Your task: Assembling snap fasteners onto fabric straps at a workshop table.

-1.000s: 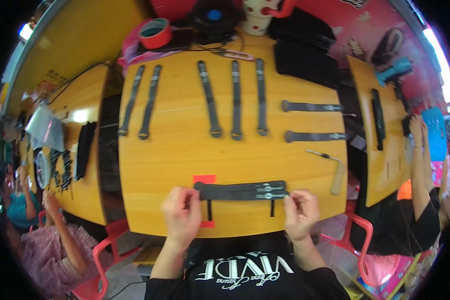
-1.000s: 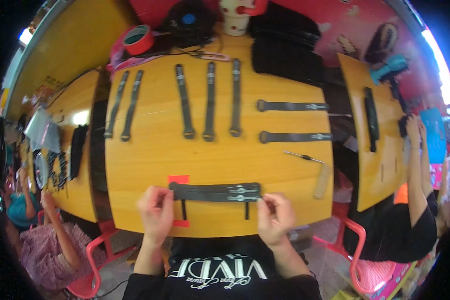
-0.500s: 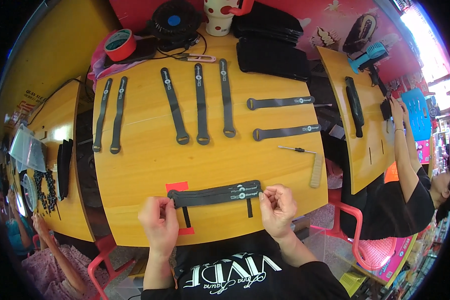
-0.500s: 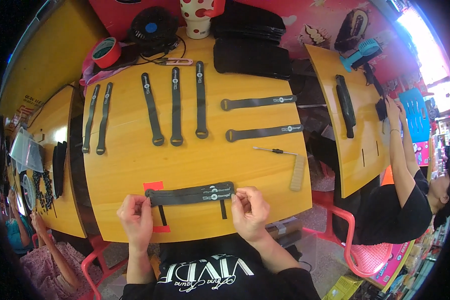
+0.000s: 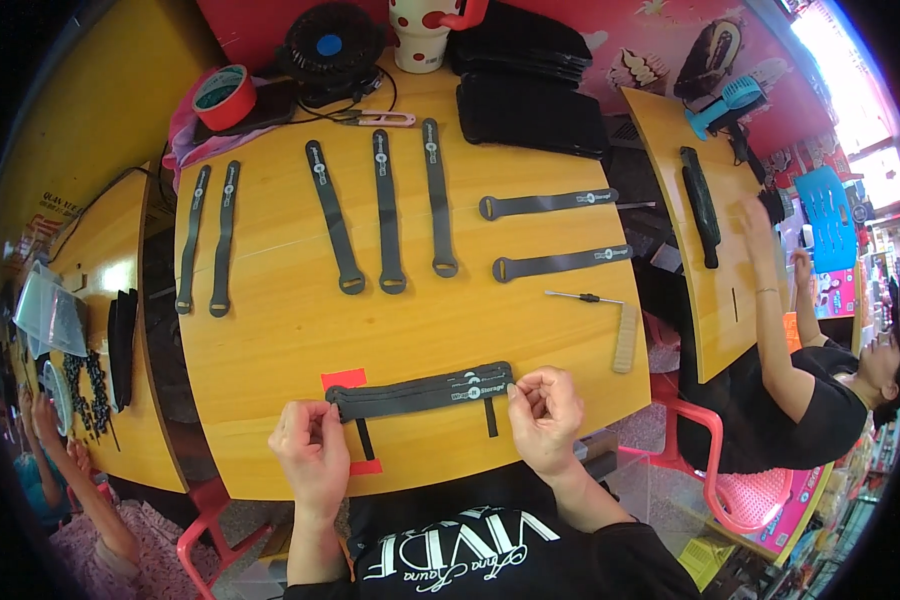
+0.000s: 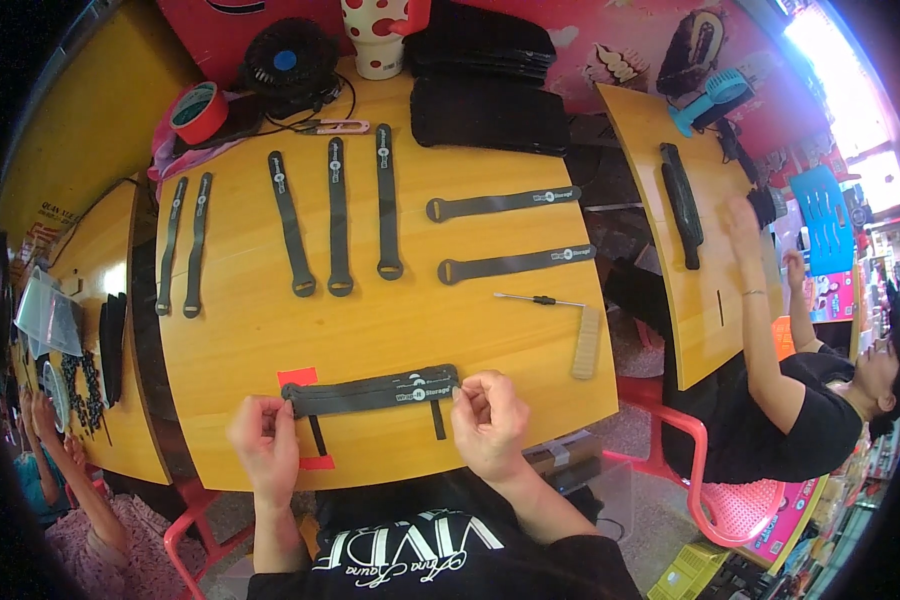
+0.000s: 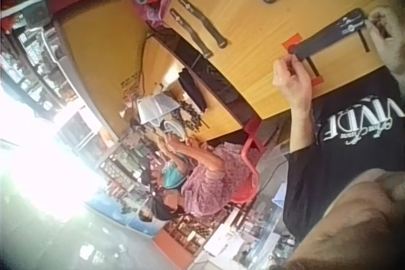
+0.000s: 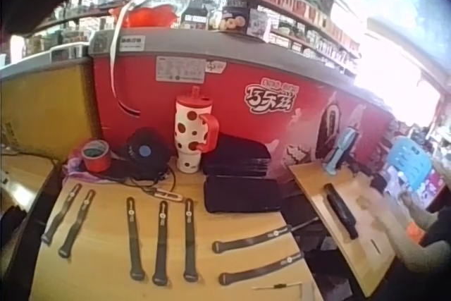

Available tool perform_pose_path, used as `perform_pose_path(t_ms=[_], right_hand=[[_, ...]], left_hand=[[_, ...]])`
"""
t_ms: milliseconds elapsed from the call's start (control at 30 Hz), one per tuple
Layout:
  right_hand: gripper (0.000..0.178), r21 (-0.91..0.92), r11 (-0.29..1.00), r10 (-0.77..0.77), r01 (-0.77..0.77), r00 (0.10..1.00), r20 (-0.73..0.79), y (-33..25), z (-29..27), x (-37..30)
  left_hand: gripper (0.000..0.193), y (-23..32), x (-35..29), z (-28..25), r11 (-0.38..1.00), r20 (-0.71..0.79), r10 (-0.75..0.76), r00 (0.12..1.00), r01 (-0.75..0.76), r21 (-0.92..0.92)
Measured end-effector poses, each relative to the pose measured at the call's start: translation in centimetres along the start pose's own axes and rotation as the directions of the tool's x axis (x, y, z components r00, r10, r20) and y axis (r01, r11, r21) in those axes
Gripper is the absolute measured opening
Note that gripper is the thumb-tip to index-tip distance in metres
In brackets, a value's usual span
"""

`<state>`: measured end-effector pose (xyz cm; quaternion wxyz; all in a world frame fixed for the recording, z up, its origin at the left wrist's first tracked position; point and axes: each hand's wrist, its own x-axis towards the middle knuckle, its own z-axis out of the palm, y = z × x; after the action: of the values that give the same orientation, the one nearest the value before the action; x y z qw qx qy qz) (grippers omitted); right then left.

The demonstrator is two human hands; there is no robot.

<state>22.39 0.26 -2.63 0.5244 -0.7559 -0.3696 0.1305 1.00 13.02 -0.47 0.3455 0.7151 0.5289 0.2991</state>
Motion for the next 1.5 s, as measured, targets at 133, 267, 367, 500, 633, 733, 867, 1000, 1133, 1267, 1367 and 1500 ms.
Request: perform_pose_path(t_ms=[133,267,367,500,633,733,867,1000,1133,1267,1367,1500], right_hand=[[0.021,-0.003,1.0,0.021,-0.021,1.0,0.006,-0.3,0.0,0.2],[0.021,0.006,0.999,0.037,-0.037,0.999,0.0,-0.3,0.0,0.3],[0.021,-0.018,1.0,0.02,-0.02,1.0,0.006,-0.2,0.0,0.2],[0.022,-0.013,1.0,0.027,-0.026,1.0,0.007,0.0,-0.1,0.2],[0.022,0.002,0.999,0.044,-0.044,0.999,-0.001,0.0,0.0,0.2],[0.022,-0.018,1.0,0.026,-0.026,1.0,0.013,-0.2,-0.1,0.3],[0.022,-0.021,0.999,0.036,-0.036,0.999,0.009,-0.2,0.1,0.5],[0.023,-0.03,0.999,0.038,-0.038,0.999,0.018,-0.5,0.2,0.8],[0.019,-0.086,0.992,0.092,-0.089,0.995,0.033,-0.6,0.1,1.0],[0.016,-0.055,0.998,0.042,-0.04,0.998,0.041,-0.7,0.1,1.4],[0.012,-0.026,0.998,0.062,-0.06,0.994,0.088,-1.1,-0.1,1.7],[0.012,-0.023,0.996,0.088,-0.086,0.989,0.12,-1.0,-0.5,1.7]], left_hand=[[0.011,-0.3,-0.1,0.0,1.0,0.005,-0.024,1.0,0.024,-0.019],[0.011,-0.3,-0.1,0.0,0.999,0.005,-0.034,0.999,0.034,-0.021],[0.011,-0.1,-0.2,0.0,0.999,-0.002,-0.041,0.999,0.041,-0.016],[0.011,-0.1,-0.2,0.1,1.0,0.0,-0.011,1.0,0.011,-0.01],[0.011,-0.2,-0.2,0.2,1.0,0.001,-0.018,1.0,0.018,-0.021],[0.011,-0.2,-0.2,0.1,1.0,-0.001,-0.019,1.0,0.019,-0.014],[0.011,-0.1,0.0,-0.1,1.0,0.0,-0.018,1.0,0.018,0.0],[0.011,-0.1,0.0,-0.1,1.0,-0.002,-0.027,1.0,0.027,-0.008],[0.009,-0.2,-0.2,-0.1,1.0,-0.006,-0.008,1.0,0.008,0.015],[0.008,0.1,-0.1,-0.1,1.0,-0.008,0.023,1.0,-0.023,0.011],[0.008,0.2,-0.1,-0.3,0.997,-0.01,0.067,0.998,-0.067,0.023],[0.008,0.2,-0.1,-0.3,0.998,-0.008,0.063,0.998,-0.063,-0.019]])
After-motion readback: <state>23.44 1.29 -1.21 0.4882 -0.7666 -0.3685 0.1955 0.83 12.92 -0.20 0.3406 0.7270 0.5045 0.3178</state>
